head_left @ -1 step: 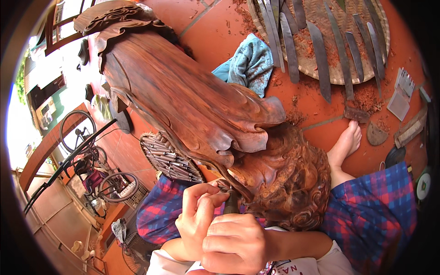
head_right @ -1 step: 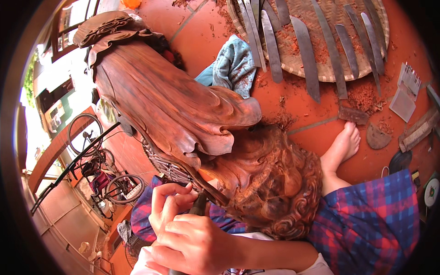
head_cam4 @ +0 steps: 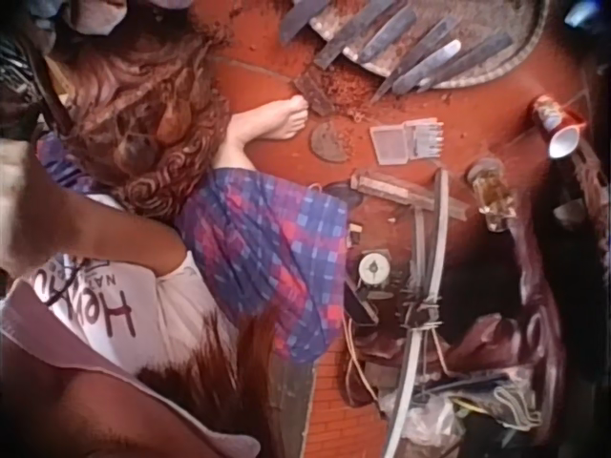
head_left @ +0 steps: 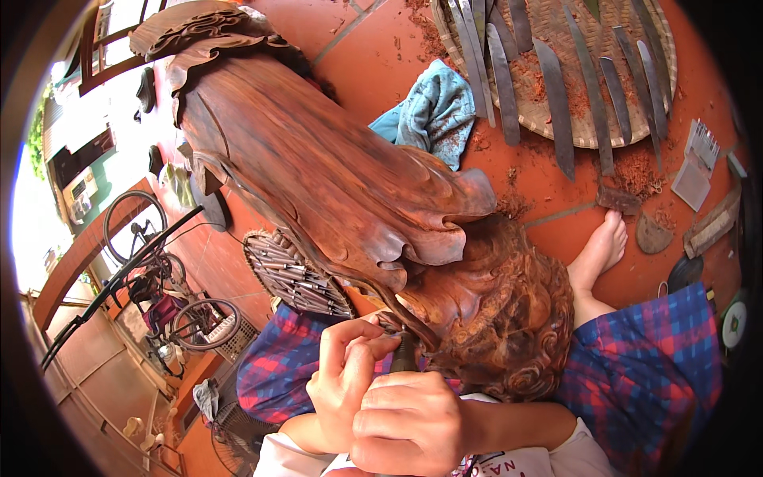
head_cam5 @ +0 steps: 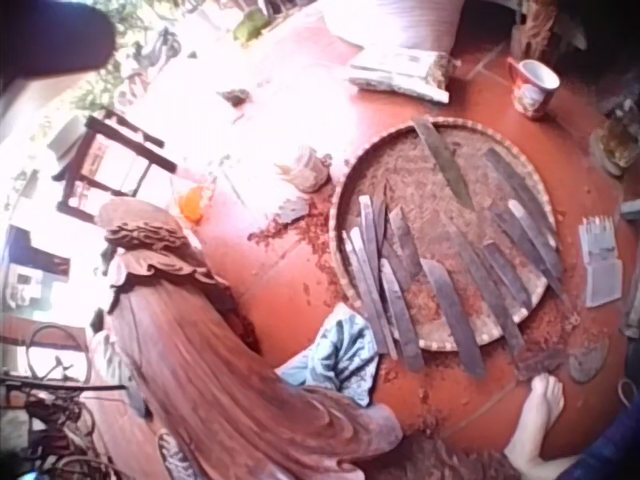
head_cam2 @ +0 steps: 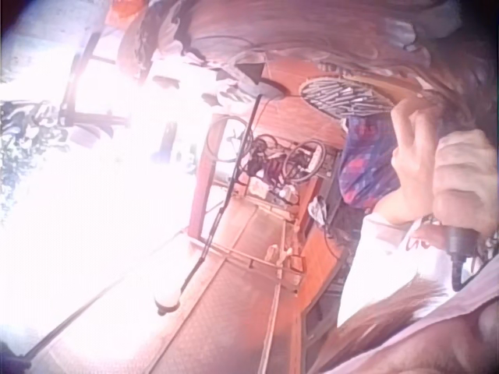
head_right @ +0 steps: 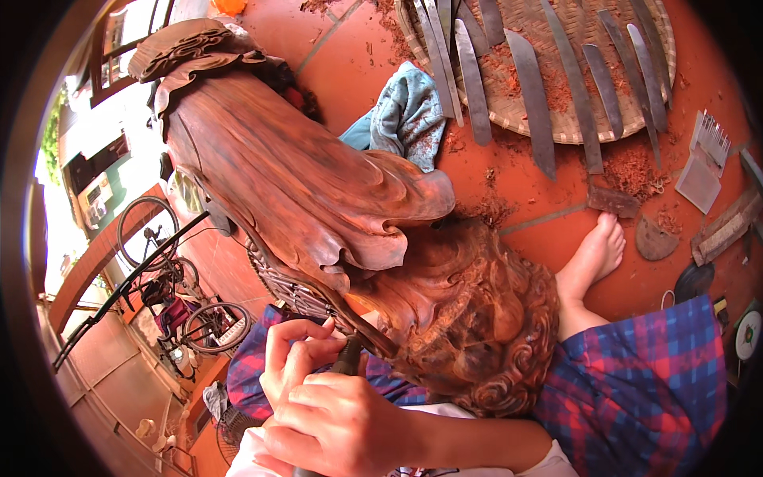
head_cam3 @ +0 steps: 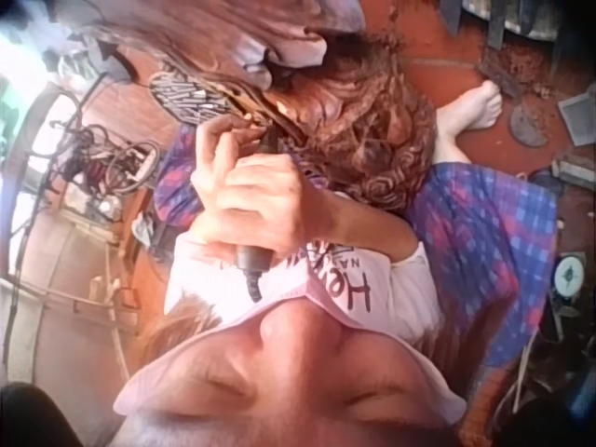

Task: The person sits on the floor and uses a rotary carving tool to refine the details of a large wooden sculpture. They hold the tool with both hands, carefully working on the intricate patterns of the wood while surrounded by various carving chisels and tools.

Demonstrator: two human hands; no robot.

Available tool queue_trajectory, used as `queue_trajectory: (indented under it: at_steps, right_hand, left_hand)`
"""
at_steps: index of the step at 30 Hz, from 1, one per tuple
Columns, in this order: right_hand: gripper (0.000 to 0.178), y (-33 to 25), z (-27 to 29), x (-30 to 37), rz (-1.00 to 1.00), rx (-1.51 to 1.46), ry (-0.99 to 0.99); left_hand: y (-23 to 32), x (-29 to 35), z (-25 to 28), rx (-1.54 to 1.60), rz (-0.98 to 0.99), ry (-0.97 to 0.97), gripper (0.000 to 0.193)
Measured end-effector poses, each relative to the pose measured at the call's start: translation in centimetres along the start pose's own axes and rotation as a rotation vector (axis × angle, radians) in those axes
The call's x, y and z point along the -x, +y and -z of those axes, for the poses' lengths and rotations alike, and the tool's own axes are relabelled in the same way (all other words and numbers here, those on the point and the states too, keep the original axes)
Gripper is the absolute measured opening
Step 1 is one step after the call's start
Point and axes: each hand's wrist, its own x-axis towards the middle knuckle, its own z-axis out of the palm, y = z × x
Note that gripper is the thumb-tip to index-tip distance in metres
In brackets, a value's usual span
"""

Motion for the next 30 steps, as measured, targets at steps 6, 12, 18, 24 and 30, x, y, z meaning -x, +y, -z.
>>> queue_trajectory:
  at_steps: [6, 12, 18, 24, 30]
  right_hand:
    - [0.014, -0.1, -0.1, 0.6, -0.053, -0.082, -0.016]
    - [0.015, -0.8, -0.3, 0.2, -0.011, -0.038, 0.018]
    - [0.022, -0.1, -0.4, 0.9, 0.075, -0.029, 0.007]
    - [0.030, -0.1, 0.7, 1.1, 0.063, -0.022, -0.128]
    - [0.031, -0.5, 0.9, 1.7, -0.018, -0.007, -0.178]
  left_hand:
    - [0.1, 0.5, -0.3, 0.000, -0.003, -0.024, 0.024]
    - [-0.7, 0.3, -0.7, 0.071, -0.059, 0.032, 0.021]
    - [0.0, -0.1, -0.3, 0.107, -0.005, 0.076, 0.018]
    - [0.5, 0.3, -0.5, 0.026, 0.021, 0.059, 0.027]
    - [0.4, 0.7, -0.9, 0.081, 0.002, 0.040, 0.029]
